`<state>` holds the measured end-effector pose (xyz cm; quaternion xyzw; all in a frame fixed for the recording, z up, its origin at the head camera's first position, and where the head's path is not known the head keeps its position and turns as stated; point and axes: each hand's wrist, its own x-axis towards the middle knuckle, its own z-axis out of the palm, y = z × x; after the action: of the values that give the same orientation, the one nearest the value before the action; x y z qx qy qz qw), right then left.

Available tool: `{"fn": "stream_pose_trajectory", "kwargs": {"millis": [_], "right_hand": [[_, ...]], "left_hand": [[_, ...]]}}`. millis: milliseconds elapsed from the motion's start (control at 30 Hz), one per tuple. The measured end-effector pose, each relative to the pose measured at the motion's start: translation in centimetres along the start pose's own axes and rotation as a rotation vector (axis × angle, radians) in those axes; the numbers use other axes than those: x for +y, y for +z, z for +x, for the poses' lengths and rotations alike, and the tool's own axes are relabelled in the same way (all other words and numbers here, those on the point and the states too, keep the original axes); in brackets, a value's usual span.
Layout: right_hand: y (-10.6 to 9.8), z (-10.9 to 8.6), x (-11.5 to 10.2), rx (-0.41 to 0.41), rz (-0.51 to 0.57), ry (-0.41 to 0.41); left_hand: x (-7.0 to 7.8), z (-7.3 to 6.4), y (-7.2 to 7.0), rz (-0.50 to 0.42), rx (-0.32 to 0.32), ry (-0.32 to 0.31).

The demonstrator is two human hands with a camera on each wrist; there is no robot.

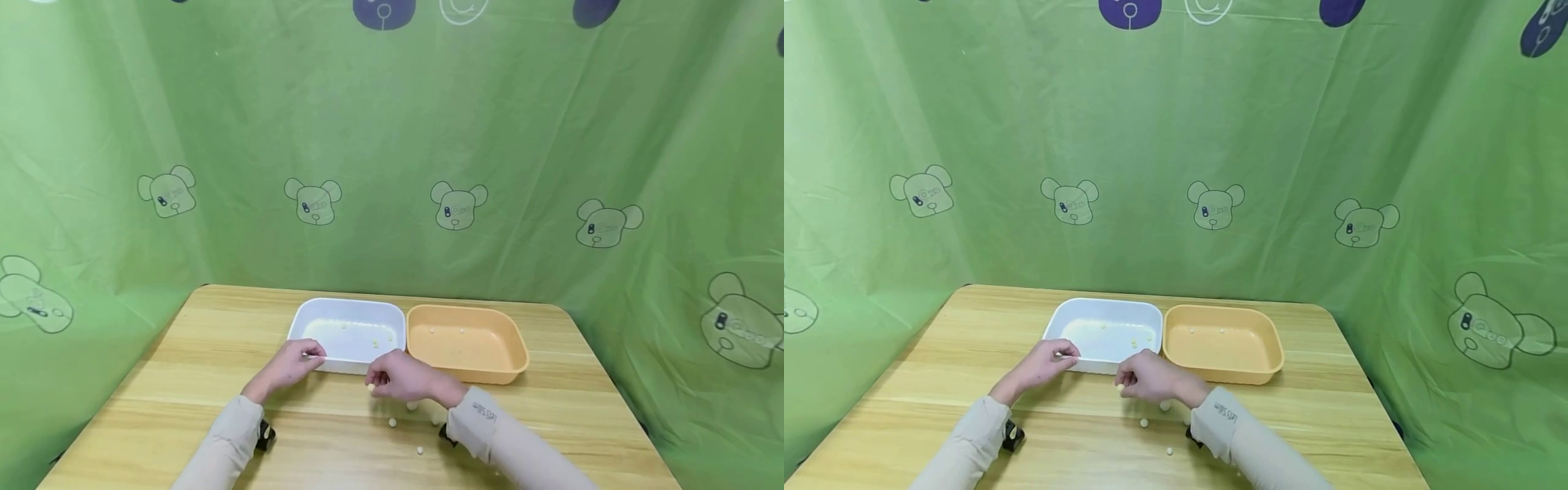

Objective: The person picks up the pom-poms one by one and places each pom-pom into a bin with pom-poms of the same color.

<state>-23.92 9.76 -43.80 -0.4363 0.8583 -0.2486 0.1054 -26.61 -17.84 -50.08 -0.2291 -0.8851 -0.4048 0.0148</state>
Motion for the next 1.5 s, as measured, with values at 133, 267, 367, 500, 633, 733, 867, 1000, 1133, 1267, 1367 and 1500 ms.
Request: {"fn": "stream_pose_trajectory", "kwargs": {"millis": [133,267,367,500,633,733,867,1000,1133,1267,1367,1500], "right_hand": [[-0.5,0.2,0.1,0.016,0.036,0.019],[-1.1,0.6,0.2,0.034,0.053,0.032],[-1.4,1.1,0.4,0.062,0.064,0.039],[-1.7,1.8,0.6,0.092,0.076,0.054],[-2.0,2.3,0.6,0.1,0.085,0.075],[-2.1,2.5,0.7,0.106,0.085,0.085],[-2.1,2.9,1.0,0.109,0.078,0.11],[-2.3,3.3,1.2,0.116,0.079,0.134],[-2.4,3.8,1.5,0.124,0.08,0.152],[-2.6,4.3,1.8,0.141,0.077,0.149],[-2.7,4.8,2.1,0.158,0.064,0.136],[-2.8,5.3,2.5,0.173,0.054,0.14]], "left_hand": [[-0.2,0.1,0.0,0.002,0.003,0.005],[-0.3,0.1,-0.1,0.006,0.002,0.008],[-0.3,0.1,-0.1,0.007,0.001,0.009],[-0.3,0.1,0.0,0.006,-0.004,0.003],[-0.2,0.0,0.1,-0.002,-0.007,-0.005],[0.0,0.0,0.1,-0.007,-0.008,-0.005],[0.0,0.0,0.0,-0.007,-0.011,-0.008],[0.0,0.0,0.0,-0.006,-0.011,-0.012],[0.0,0.1,-0.1,-0.001,-0.008,-0.008],[0.0,0.0,-0.1,0.004,-0.008,-0.01],[0.0,0.1,-0.1,0.008,-0.006,-0.016],[0.0,0.1,-0.1,0.012,-0.002,-0.021]]}}
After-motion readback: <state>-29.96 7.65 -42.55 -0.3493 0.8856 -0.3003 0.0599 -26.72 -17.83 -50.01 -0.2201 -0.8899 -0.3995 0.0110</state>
